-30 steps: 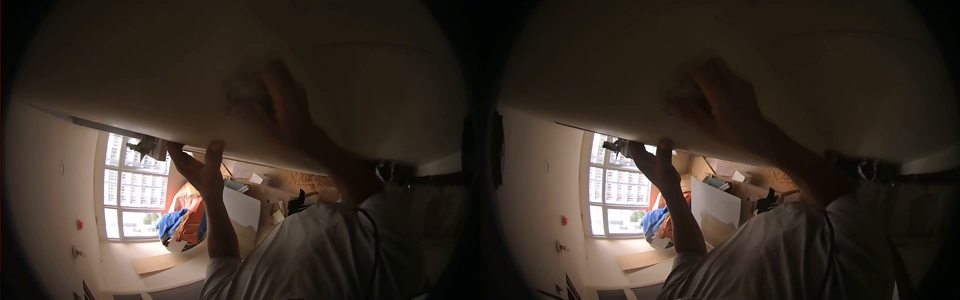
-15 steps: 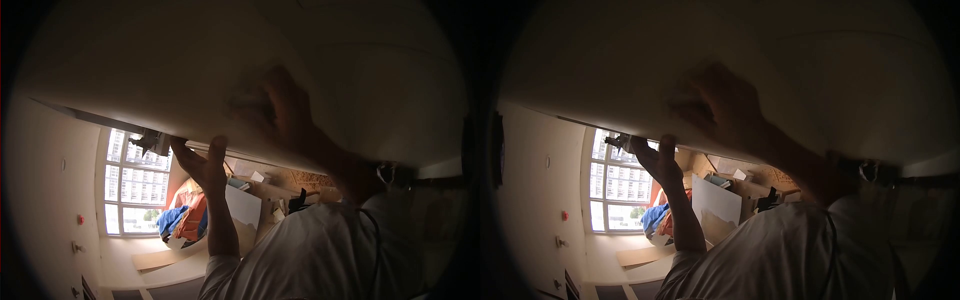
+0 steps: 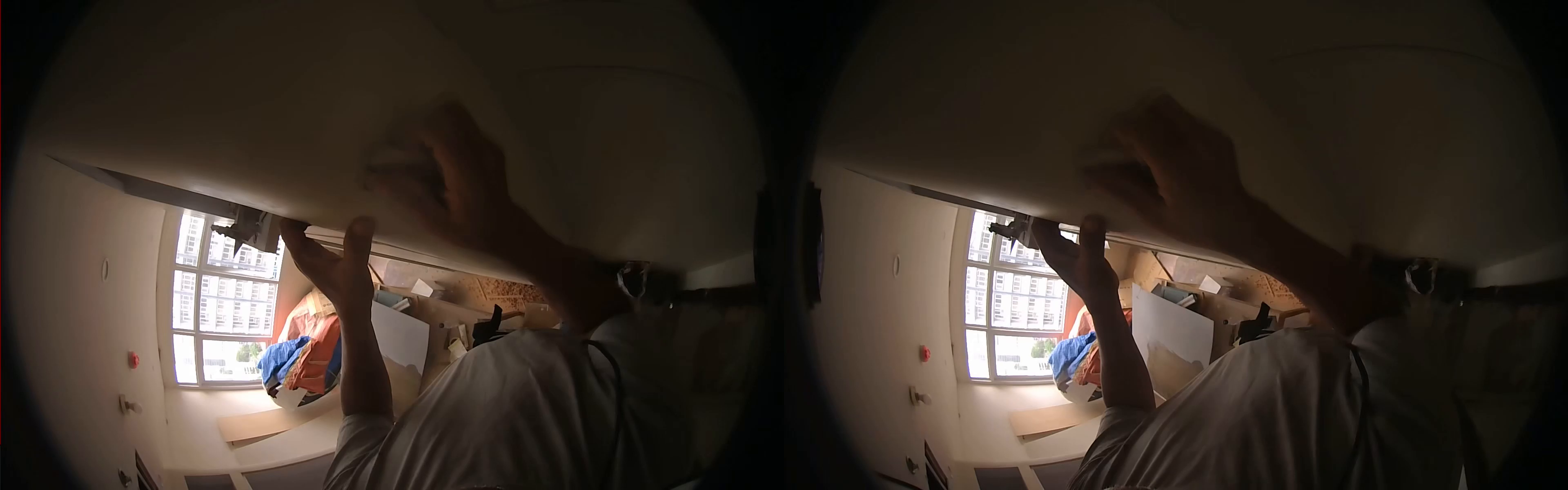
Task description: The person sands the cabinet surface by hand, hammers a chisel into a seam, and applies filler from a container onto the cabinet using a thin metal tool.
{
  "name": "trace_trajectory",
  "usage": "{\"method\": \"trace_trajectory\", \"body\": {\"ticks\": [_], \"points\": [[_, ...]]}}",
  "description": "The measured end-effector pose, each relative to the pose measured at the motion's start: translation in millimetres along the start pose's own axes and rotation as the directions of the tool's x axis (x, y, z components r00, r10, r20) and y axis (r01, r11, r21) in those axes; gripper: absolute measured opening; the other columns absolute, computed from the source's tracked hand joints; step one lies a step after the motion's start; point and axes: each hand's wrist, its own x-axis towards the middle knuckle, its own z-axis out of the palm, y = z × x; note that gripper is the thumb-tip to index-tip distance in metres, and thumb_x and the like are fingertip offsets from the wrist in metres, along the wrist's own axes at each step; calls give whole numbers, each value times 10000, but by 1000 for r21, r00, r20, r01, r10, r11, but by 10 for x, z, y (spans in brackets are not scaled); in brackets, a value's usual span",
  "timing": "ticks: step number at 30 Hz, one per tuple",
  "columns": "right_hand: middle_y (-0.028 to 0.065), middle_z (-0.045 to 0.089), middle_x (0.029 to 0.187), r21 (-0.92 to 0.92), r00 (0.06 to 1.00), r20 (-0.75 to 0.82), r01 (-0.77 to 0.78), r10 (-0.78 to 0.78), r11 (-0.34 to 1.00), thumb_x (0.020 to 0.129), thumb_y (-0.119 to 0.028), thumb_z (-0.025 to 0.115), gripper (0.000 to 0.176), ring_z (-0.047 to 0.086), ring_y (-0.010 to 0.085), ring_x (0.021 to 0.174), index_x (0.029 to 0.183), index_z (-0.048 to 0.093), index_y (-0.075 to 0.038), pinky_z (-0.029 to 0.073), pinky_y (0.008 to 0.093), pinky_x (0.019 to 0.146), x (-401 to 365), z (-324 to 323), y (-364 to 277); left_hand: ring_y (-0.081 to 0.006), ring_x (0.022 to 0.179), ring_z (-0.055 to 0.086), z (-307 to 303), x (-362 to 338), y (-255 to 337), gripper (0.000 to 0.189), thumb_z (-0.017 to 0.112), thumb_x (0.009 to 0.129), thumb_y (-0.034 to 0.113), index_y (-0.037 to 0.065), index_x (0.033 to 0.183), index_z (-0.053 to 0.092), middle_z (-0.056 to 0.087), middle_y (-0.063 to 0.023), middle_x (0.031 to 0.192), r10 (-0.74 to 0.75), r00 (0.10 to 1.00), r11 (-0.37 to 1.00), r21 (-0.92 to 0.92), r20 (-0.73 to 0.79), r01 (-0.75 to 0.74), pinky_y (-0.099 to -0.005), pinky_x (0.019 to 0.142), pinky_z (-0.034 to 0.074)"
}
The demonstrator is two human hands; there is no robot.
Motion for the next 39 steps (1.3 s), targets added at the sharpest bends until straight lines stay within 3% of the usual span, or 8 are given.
{"method": "trace_trajectory", "body": {"ticks": [9,12,15,17,18,21,27,39], "points": [[158,668,1102,36,994,-105,20,-16,999,884,-282,817,458,703,356,948,1249,640,-71,593,449,801,-40,50,177,-230,1185,560,28,-6,-95,712,866,836,341,0,1365,533,577,-104,1260,60,998,996,69,-7,-59,-411,999,485],[185,662,1118,-139,950,-257,147,-179,979,920,-95,744,342,715,298,906,1209,586,-2,596,414,776,23,-17,441,-233,1178,558,17,-47,-215,687,848,863,332,1,1365,514,568,-108,1265,-55,998,998,-38,-19,54,-422,987,489],[163,652,1137,-667,962,-264,-228,61,709,970,-124,701,304,688,265,938,1227,584,-12,582,426,835,86,-186,782,-252,1199,544,21,-64,-176,667,828,886,339,-2,1359,503,556,-115,1276,-58,998,998,-35,-4,58,-460,1046,439],[98,645,1125,64,913,-298,-274,280,960,1004,-158,682,280,654,207,995,1233,586,-28,573,404,886,111,-233,382,-258,1216,529,67,-49,-122,665,829,888,343,0,1357,507,552,-117,1281,-24,1000,1000,-2,-16,24,-468,1071,410],[43,614,1095,401,835,-190,-415,517,817,991,-146,707,255,624,167,1033,1196,590,-48,559,372,899,33,-196,250,-264,1234,515,68,-62,-102,662,830,890,347,1,1356,510,548,-119,1286,-2,1000,999,50,-13,3,-477,1096,381],[96,625,1064,716,808,-119,-333,577,613,956,-277,763,352,671,204,1002,1164,633,-25,553,357,900,-149,78,320,-267,1261,489,67,-53,-79,668,839,889,346,7,1361,509,545,-127,1292,25,1000,996,90,1,-25,-469,1120,352],[114,622,1092,-10,951,-273,-155,146,988,881,-219,832,405,696,281,961,1185,612,-66,590,389,832,-212,156,80,-270,1285,477,129,-68,-93,659,858,879,299,16,1360,508,537,-128,1312,-13,998,998,53,-55,16,-458,1145,338],[148,635,1106,130,938,-278,-175,205,976,857,-225,835,421,690,346,971,1186,633,-59,572,447,800,6,185,157,-264,1331,483,98,-58,-28,679,844,856,200,36,1411,489,519,-140,1404,-68,997,998,-11,-28,67,-441,1124,431]]}}
